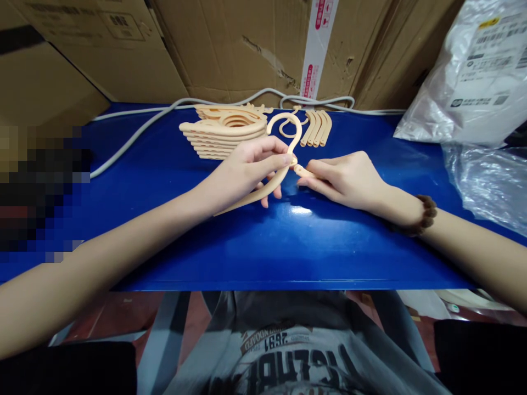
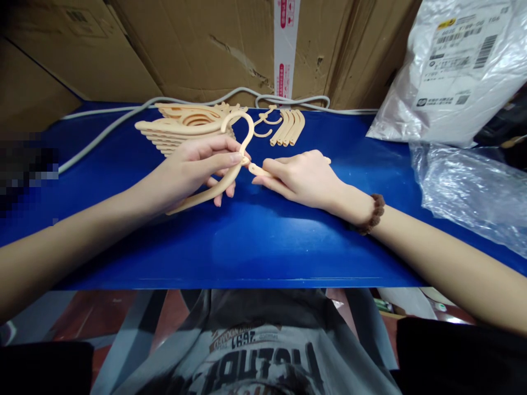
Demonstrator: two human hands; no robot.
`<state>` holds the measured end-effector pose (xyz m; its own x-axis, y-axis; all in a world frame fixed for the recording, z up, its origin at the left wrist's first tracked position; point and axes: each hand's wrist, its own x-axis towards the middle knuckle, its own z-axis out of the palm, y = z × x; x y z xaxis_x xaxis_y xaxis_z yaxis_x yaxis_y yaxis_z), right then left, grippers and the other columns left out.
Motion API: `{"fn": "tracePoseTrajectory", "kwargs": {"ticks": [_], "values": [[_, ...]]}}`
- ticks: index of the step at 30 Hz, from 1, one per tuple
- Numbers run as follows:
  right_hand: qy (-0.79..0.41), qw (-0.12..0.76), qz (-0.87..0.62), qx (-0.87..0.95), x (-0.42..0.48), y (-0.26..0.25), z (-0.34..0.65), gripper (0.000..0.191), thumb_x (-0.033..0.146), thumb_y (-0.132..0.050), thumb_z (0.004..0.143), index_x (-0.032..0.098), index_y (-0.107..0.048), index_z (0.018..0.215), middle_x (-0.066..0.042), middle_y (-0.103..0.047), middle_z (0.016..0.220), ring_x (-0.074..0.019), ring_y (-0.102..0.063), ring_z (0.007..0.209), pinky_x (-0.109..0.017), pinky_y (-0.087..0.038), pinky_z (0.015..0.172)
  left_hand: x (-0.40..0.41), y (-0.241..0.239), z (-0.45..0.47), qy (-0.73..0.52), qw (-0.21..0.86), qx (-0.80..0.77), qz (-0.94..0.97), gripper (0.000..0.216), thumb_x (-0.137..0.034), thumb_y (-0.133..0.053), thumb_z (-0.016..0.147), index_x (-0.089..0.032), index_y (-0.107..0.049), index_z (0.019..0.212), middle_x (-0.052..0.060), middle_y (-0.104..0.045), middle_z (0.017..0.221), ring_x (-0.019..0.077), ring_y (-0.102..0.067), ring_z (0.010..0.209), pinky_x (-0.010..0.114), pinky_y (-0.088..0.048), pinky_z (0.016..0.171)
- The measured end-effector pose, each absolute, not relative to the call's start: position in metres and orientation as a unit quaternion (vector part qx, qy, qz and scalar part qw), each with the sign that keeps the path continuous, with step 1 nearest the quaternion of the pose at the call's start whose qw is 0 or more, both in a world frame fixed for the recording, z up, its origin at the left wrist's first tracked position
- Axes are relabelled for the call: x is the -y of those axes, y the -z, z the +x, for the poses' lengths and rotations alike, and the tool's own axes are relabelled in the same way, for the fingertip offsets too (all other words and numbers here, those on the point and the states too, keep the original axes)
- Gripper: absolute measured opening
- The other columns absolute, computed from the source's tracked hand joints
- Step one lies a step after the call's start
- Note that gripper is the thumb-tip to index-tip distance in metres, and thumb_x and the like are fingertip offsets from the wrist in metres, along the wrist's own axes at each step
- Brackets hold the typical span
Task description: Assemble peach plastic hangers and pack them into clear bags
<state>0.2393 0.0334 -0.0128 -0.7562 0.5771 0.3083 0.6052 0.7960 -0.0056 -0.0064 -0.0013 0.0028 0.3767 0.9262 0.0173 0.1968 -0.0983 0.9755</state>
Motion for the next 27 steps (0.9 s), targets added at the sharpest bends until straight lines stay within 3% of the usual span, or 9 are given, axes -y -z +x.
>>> {"fn": "tracePoseTrajectory", "kwargs": {"ticks": [7,14,21,27], "values": [[0.071,0.17,-0.296,0.937,-0.0333,0.0162,0.2388,0.075,0.072,-0.021,0.116,0.02,-0.058,0.077,-0.003,-0.062,0.068,-0.0138,-0.052,0.061,-0.031,-0.022,0.058,0.0021,-0.0034,-0.0067,-0.321,0.545,-0.416,0.653,0.011,-0.03,-0.065,0.106,-0.02,-0.067,0.101,0.0,-0.07,0.071,0.0148,-0.073,0.06,0.018,-0.056,0.045],[0.068,0.183,-0.306,0.932,-0.0312,0.0144,0.2388,0.075,0.074,-0.024,0.115,0.02,-0.06,0.078,-0.005,-0.067,0.072,-0.0148,-0.054,0.064,-0.033,-0.025,0.059,-0.0033,-0.0024,-0.0092,-0.308,0.569,-0.423,0.635,0.015,-0.028,-0.066,0.102,-0.021,-0.071,0.114,0.005,-0.079,0.089,0.0159,-0.076,0.064,0.019,-0.055,0.043],[0.076,0.178,-0.31,0.931,-0.0294,0.0151,0.2381,0.076,0.075,-0.024,0.115,0.021,-0.06,0.076,-0.005,-0.064,0.069,-0.0159,-0.052,0.064,-0.034,-0.025,0.06,-0.0044,-0.002,-0.0117,-0.308,0.583,-0.422,0.622,0.01,-0.028,-0.07,0.099,-0.021,-0.069,0.106,0.004,-0.077,0.082,0.021,-0.08,0.072,0.023,-0.061,0.047],[0.102,0.159,-0.31,0.932,-0.0293,0.0166,0.2381,0.08,0.075,-0.019,0.115,0.02,-0.061,0.075,-0.006,-0.065,0.068,-0.0155,-0.052,0.062,-0.034,-0.022,0.058,-0.0051,-0.0025,-0.0122,-0.305,0.574,-0.398,0.648,0.01,-0.026,-0.072,0.099,-0.022,-0.063,0.101,0.002,-0.077,0.084,0.0192,-0.081,0.073,0.021,-0.062,0.049]]}}
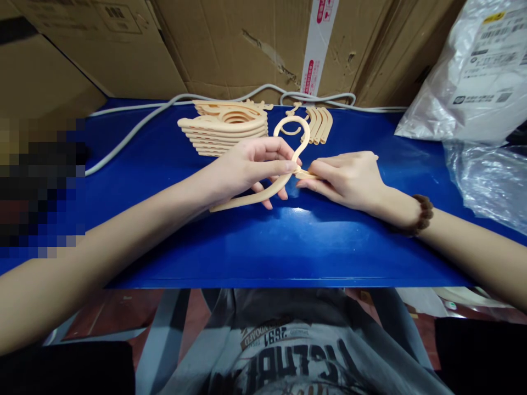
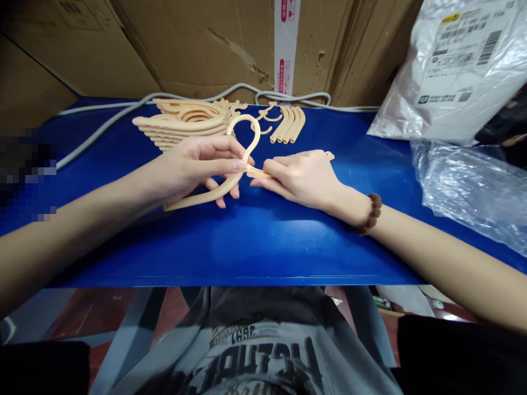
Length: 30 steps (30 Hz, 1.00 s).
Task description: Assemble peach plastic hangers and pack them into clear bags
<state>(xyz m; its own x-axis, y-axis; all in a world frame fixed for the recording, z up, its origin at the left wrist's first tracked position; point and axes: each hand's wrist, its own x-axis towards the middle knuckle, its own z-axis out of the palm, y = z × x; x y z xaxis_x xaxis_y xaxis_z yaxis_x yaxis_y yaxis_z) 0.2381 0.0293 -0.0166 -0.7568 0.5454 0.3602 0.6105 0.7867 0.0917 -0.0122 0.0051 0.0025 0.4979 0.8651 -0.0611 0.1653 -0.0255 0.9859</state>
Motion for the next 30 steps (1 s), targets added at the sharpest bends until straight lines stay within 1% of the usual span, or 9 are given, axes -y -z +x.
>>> {"fn": "tracePoseTrajectory", "kwargs": {"ticks": [3,6,9,14,16,19,24,30], "values": [[0.114,0.152,-0.312,0.931,-0.029,0.016,0.238,0.081,0.075,-0.018,0.115,0.02,-0.06,0.073,-0.005,-0.062,0.064,-0.0152,-0.05,0.059,-0.033,-0.02,0.058,-0.004,-0.002,-0.01,-0.306,0.554,-0.398,0.663,0.009,-0.026,-0.068,0.101,-0.022,-0.061,0.1,0.003,-0.076,0.089,0.0198,-0.082,0.075,0.022,-0.063,0.049],[0.113,0.155,-0.312,0.931,-0.028,0.016,0.236,0.082,0.076,-0.016,0.115,0.021,-0.056,0.069,-0.004,-0.056,0.059,-0.015,-0.047,0.056,-0.033,-0.02,0.058,-0.003,0.0,-0.008,-0.323,0.534,-0.397,0.673,0.011,-0.023,-0.067,0.1,-0.022,-0.056,0.096,0.004,-0.075,0.097,0.0179,-0.081,0.075,0.02,-0.061,0.047],[0.104,0.16,-0.317,0.929,-0.028,0.015,0.236,0.081,0.076,-0.015,0.114,0.021,-0.053,0.068,-0.004,-0.057,0.06,-0.0145,-0.048,0.056,-0.033,-0.02,0.058,-0.005,0.002,-0.007,-0.328,0.536,-0.397,0.669,0.013,-0.023,-0.067,0.1,-0.022,-0.055,0.095,0.005,-0.076,0.099,0.0179,-0.081,0.076,0.02,-0.06,0.047],[0.084,0.163,-0.321,0.929,-0.031,0.015,0.236,0.081,0.077,-0.017,0.114,0.021,-0.053,0.069,-0.004,-0.058,0.062,-0.0147,-0.05,0.058,-0.032,-0.019,0.057,-0.007,0.002,-0.009,-0.327,0.559,-0.406,0.645,0.007,-0.024,-0.068,0.102,-0.021,-0.063,0.099,0.004,-0.077,0.087,0.0202,-0.082,0.077,0.021,-0.062,0.048],[0.081,0.159,-0.327,0.928,-0.032,0.016,0.236,0.082,0.078,-0.017,0.114,0.02,-0.056,0.07,-0.004,-0.058,0.063,-0.0149,-0.049,0.058,-0.032,-0.019,0.058,-0.008,0.002,-0.01,-0.333,0.564,-0.412,0.634,0.003,-0.023,-0.068,0.102,-0.02,-0.067,0.102,0.005,-0.08,0.087,0.02,-0.083,0.076,0.021,-0.062,0.049],[0.086,0.155,-0.33,0.927,-0.033,0.017,0.236,0.083,0.077,-0.016,0.114,0.02,-0.06,0.072,-0.004,-0.057,0.062,-0.0149,-0.047,0.058,-0.032,-0.02,0.06,-0.011,0.003,-0.012,-0.331,0.558,-0.429,0.629,0.009,-0.023,-0.069,0.102,-0.019,-0.074,0.108,0.006,-0.084,0.091,0.0203,-0.084,0.078,0.02,-0.062,0.05],[0.11,0.134,-0.332,0.927,-0.033,0.018,0.235,0.082,0.074,-0.014,0.115,0.02,-0.061,0.075,-0.004,-0.056,0.062,-0.0155,-0.047,0.058,-0.033,-0.018,0.06,-0.017,0.009,-0.018,-0.324,0.551,-0.434,0.635,0.021,-0.031,-0.075,0.101,-0.02,-0.084,0.116,0.009,-0.087,0.099,0.0206,-0.086,0.083,0.019,-0.063,0.055],[0.106,0.115,-0.348,0.924,-0.033,0.018,0.234,0.081,0.072,-0.015,0.115,0.019,-0.064,0.078,-0.004,-0.057,0.065,-0.0164,-0.049,0.06,-0.033,-0.018,0.061,-0.018,0.012,-0.019,-0.325,0.564,-0.439,0.62,0.021,-0.03,-0.078,0.1,-0.019,-0.086,0.116,0.007,-0.086,0.091,0.0198,-0.085,0.078,0.018,-0.063,0.054]]}}
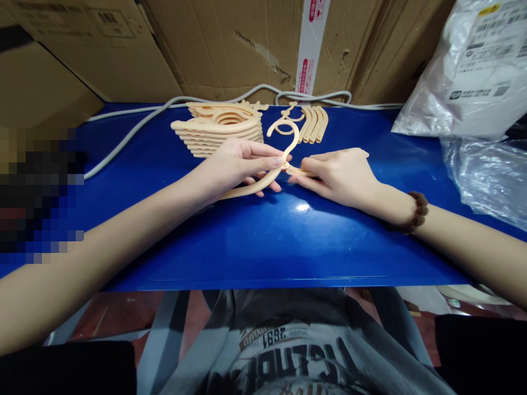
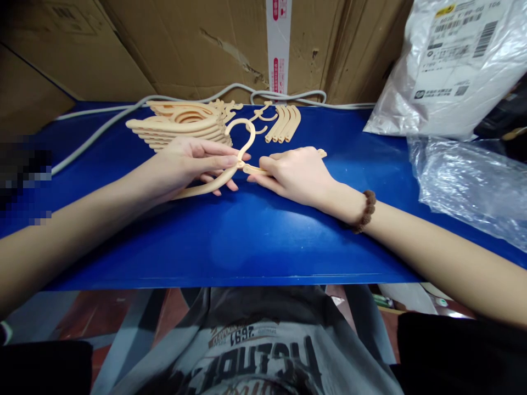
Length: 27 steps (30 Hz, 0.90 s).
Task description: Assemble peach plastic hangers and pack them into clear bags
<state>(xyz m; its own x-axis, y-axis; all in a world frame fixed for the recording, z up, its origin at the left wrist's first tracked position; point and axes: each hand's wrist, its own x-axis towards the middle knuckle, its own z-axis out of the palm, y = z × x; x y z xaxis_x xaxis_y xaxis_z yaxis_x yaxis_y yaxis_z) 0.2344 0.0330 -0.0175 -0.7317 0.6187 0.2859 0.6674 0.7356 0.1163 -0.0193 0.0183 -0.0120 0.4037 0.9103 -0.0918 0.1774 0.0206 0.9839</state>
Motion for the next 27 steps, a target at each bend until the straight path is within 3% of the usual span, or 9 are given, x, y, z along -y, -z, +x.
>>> {"fn": "tracePoseTrajectory", "kwargs": {"ticks": [6,14,21,27], "values": [[0.112,0.151,-0.335,0.923,-0.034,0.02,0.234,0.081,0.072,-0.015,0.116,0.018,-0.067,0.085,-0.006,-0.064,0.072,-0.0165,-0.052,0.065,-0.033,-0.022,0.064,-0.014,0.007,-0.015,-0.322,0.591,-0.448,0.589,0.017,-0.027,-0.081,0.098,-0.018,-0.084,0.113,0.004,-0.085,0.088,0.0163,-0.083,0.073,0.013,-0.059,0.05],[0.142,0.167,-0.29,0.932,-0.037,0.022,0.237,0.076,0.068,-0.021,0.118,0.016,-0.07,0.09,-0.006,-0.067,0.076,-0.0171,-0.056,0.07,-0.032,-0.027,0.065,-0.014,0.004,-0.016,-0.296,0.619,-0.436,0.582,0.012,-0.023,-0.081,0.094,-0.019,-0.077,0.105,0.002,-0.082,0.089,0.0181,-0.082,0.072,0.018,-0.061,0.048],[0.138,0.161,-0.265,0.94,-0.038,0.023,0.236,0.081,0.071,-0.018,0.117,0.016,-0.068,0.087,-0.006,-0.069,0.078,-0.0164,-0.06,0.071,-0.032,-0.031,0.066,-0.018,0.001,-0.018,-0.288,0.586,-0.426,0.626,0.007,-0.018,-0.075,0.093,-0.018,-0.07,0.099,0.002,-0.079,0.083,0.0163,-0.08,0.071,0.015,-0.057,0.046],[0.155,0.152,-0.27,0.938,-0.036,0.024,0.238,0.085,0.07,-0.014,0.117,0.015,-0.071,0.088,-0.005,-0.066,0.071,-0.0161,-0.061,0.067,-0.033,-0.024,0.062,-0.017,-0.003,-0.02,-0.27,0.538,-0.411,0.685,0.014,-0.025,-0.076,0.093,-0.018,-0.069,0.102,0.006,-0.081,0.096,0.0186,-0.082,0.078,0.02,-0.061,0.052]]}}
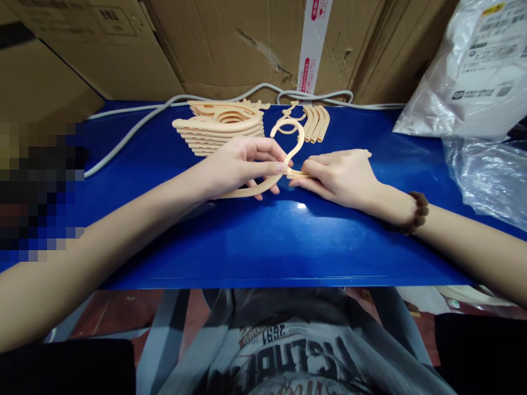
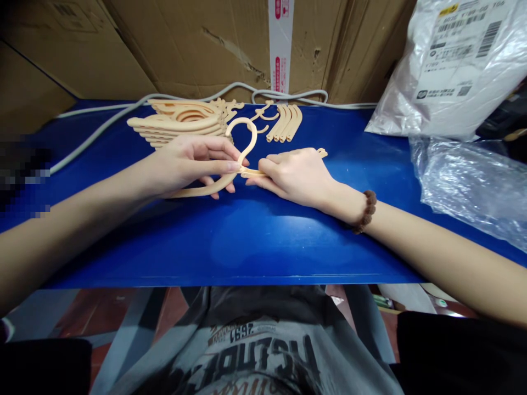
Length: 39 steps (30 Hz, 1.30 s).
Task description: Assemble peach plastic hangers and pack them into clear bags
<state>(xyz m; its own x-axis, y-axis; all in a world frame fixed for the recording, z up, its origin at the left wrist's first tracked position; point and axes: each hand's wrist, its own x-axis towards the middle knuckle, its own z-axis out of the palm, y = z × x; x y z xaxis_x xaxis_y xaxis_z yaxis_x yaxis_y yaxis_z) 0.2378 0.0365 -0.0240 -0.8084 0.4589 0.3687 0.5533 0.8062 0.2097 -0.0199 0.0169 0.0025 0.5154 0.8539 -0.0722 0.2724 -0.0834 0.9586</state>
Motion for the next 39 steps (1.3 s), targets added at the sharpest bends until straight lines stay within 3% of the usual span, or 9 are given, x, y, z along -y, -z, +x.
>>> {"fn": "tracePoseTrajectory", "kwargs": {"ticks": [17,23,28,39], "values": [[0.116,0.078,-0.345,0.928,-0.0326,0.0185,0.2341,0.108,0.083,0.01,0.106,0.016,-0.073,0.082,-0.006,-0.056,0.061,-0.0171,-0.044,0.058,-0.034,-0.015,0.062,-0.0119,0.0019,-0.0146,-0.307,0.536,-0.396,0.679,0.009,-0.021,-0.074,0.093,-0.017,-0.067,0.096,0.004,-0.077,0.09,0.014,-0.077,0.072,0.016,-0.057,0.05],[0.103,0.072,-0.357,0.926,-0.0327,0.0175,0.2348,0.108,0.082,0.01,0.106,0.017,-0.072,0.08,-0.005,-0.055,0.061,-0.0157,-0.04,0.055,-0.034,-0.016,0.062,-0.0107,0.0018,-0.0133,-0.305,0.534,-0.411,0.673,0.009,-0.023,-0.072,0.097,-0.016,-0.066,0.097,0.006,-0.08,0.095,0.0128,-0.078,0.073,0.013,-0.054,0.05],[0.099,0.077,-0.359,0.925,-0.0331,0.019,0.2358,0.1,0.08,-0.001,0.109,0.017,-0.074,0.081,-0.004,-0.053,0.058,-0.0152,-0.038,0.053,-0.034,-0.017,0.063,-0.0104,0.0018,-0.0138,-0.288,0.526,-0.422,0.68,0.009,-0.023,-0.073,0.097,-0.016,-0.068,0.1,0.008,-0.082,0.099,0.0147,-0.079,0.077,0.015,-0.057,0.051],[0.096,0.079,-0.349,0.929,-0.0321,0.0187,0.2341,0.103,0.082,-0.001,0.108,0.018,-0.075,0.077,-0.004,-0.049,0.053,-0.0146,-0.033,0.051,-0.035,-0.016,0.064,-0.0088,0.0057,-0.013,-0.268,0.501,-0.439,0.696,0.015,-0.03,-0.074,0.097,-0.017,-0.071,0.104,0.003,-0.078,0.078,0.0154,-0.077,0.067,0.018,-0.058,0.052]]}}
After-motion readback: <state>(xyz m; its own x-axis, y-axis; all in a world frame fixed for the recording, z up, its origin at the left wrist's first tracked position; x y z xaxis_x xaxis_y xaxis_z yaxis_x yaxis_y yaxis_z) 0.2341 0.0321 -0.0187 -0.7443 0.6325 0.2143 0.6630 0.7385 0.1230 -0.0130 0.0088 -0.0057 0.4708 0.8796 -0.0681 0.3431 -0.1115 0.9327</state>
